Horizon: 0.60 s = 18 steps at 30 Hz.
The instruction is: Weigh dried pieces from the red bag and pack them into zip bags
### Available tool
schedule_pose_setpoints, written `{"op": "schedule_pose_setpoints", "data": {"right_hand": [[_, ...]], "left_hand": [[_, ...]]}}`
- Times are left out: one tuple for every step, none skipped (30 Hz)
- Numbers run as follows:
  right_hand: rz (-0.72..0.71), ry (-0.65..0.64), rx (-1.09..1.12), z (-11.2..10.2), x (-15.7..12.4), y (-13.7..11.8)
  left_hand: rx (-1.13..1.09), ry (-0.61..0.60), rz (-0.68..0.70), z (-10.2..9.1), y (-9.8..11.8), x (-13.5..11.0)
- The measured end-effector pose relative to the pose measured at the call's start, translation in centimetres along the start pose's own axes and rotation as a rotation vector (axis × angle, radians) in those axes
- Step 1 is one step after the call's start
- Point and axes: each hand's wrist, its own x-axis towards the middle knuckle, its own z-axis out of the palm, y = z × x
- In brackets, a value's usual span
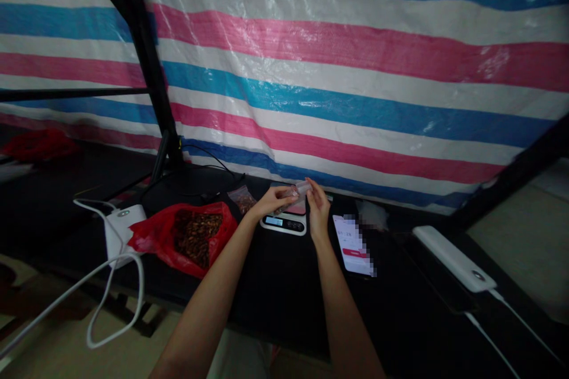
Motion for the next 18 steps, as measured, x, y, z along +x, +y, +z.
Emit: {"op": "schedule_pose_setpoints", "data": {"right_hand": [[-0.017,-0.002,-0.021,0.0,0.0,-0.1],[-0.033,-0.002,-0.044,0.0,-0.1,-0.1],[-0.047,0.0,-0.07,0.0,-0.2,-0.2],[-0.06,0.002,-0.097,0.0,-0.2,-0.2],[-0.073,0.002,-0.125,0.0,-0.3,-0.2],[-0.087,0.001,-0.151,0.0,-0.4,-0.2],[-0.101,0.001,-0.171,0.1,-0.4,-0.3],[-0.113,0.002,-0.183,0.1,-0.5,-0.4],[-0.122,0.006,-0.185,0.2,-0.5,-0.5],[-0.125,0.012,-0.178,0.2,-0.6,-0.6],[-0.123,0.022,-0.161,0.3,-0.6,-0.7],[-0.116,0.041,-0.139,0.3,-0.6,-0.7],[-0.105,0.068,-0.114,0.3,-0.6,-0.7],[-0.09,0.105,-0.087,0.2,-0.5,-0.6],[-0.073,0.15,-0.061,0.1,-0.4,-0.4],[-0.053,0.198,-0.035,-0.1,-0.2,0.0],[-0.033,0.248,-0.006,-0.3,0.0,0.5],[-0.013,0.295,0.026,-0.6,0.1,1.0]], "left_hand": [[-0.017,-0.005,0.006,0.0,0.1,0.0],[-0.032,-0.008,0.01,-0.1,0.2,0.0],[-0.045,-0.006,0.012,-0.1,0.3,0.0],[-0.053,-0.001,0.012,-0.2,0.3,0.0],[-0.056,0.009,0.013,-0.2,0.3,0.0],[-0.054,0.019,0.015,-0.3,0.2,0.0],[-0.049,0.026,0.014,-0.3,0.1,0.0],[-0.045,0.028,0.009,-0.3,0.1,0.0],[-0.046,0.029,0.005,-0.3,0.0,0.0],[-0.051,0.031,0.002,-0.3,0.0,0.1],[-0.057,0.032,0.001,-0.2,-0.1,0.1],[-0.059,0.036,-0.001,-0.2,0.0,0.1],[-0.052,0.042,-0.001,-0.2,0.0,0.1],[-0.037,0.055,0.003,-0.2,0.1,0.1],[-0.014,0.077,0.016,-0.3,0.1,0.2],[0.016,0.107,0.041,-0.4,0.1,0.3],[0.058,0.144,0.079,-0.5,0.1,0.4],[0.115,0.192,0.121,-0.6,-0.1,0.6]]}}
